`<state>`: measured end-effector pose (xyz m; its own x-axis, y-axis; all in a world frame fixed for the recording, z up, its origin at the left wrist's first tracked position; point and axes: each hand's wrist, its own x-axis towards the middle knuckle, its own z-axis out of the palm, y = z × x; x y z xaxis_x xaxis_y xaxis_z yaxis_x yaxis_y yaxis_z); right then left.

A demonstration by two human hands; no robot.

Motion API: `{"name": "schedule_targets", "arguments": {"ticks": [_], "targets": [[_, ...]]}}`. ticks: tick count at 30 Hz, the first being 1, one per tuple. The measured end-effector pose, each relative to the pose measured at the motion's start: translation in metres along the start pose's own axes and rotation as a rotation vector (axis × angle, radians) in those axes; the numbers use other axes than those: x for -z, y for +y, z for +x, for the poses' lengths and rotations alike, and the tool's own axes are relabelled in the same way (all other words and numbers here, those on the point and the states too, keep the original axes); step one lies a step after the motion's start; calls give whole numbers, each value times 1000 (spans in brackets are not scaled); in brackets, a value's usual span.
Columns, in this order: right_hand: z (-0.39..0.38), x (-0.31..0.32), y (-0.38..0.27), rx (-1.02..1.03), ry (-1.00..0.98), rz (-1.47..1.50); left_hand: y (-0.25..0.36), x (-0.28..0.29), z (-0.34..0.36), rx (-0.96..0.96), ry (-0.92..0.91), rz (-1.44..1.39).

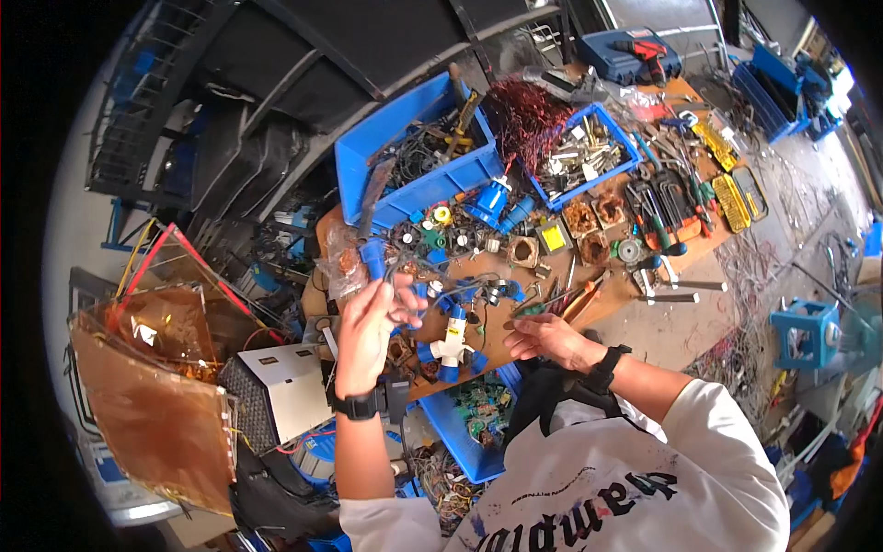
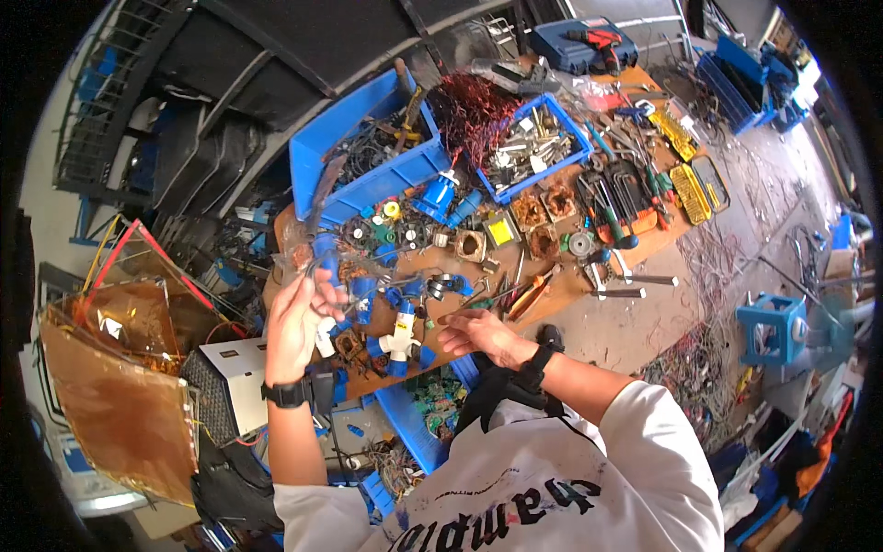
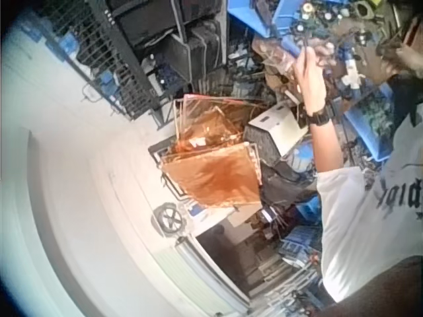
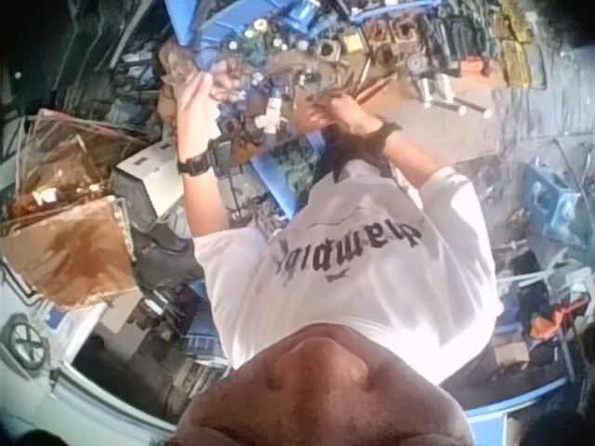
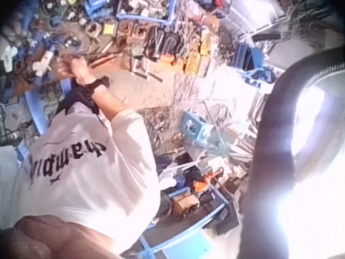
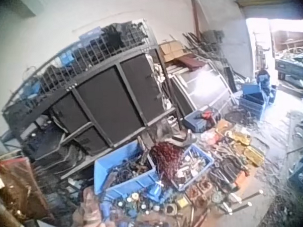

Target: The person handles a black cylindrical electronic component, inspecting its exterior and interior. They then pick up a small black rectangular device with exposed wiring and use a pair of pliers to manipulate the internal components.

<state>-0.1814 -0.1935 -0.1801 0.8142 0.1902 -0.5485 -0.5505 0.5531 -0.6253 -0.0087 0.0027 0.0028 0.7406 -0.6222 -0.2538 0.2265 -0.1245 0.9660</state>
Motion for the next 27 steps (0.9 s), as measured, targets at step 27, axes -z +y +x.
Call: {"name": "schedule_targets", "arguments": {"ticks": [27], "targets": [[142,-22,47,215,260,505,-194,87,14,192,255,-76]]}}
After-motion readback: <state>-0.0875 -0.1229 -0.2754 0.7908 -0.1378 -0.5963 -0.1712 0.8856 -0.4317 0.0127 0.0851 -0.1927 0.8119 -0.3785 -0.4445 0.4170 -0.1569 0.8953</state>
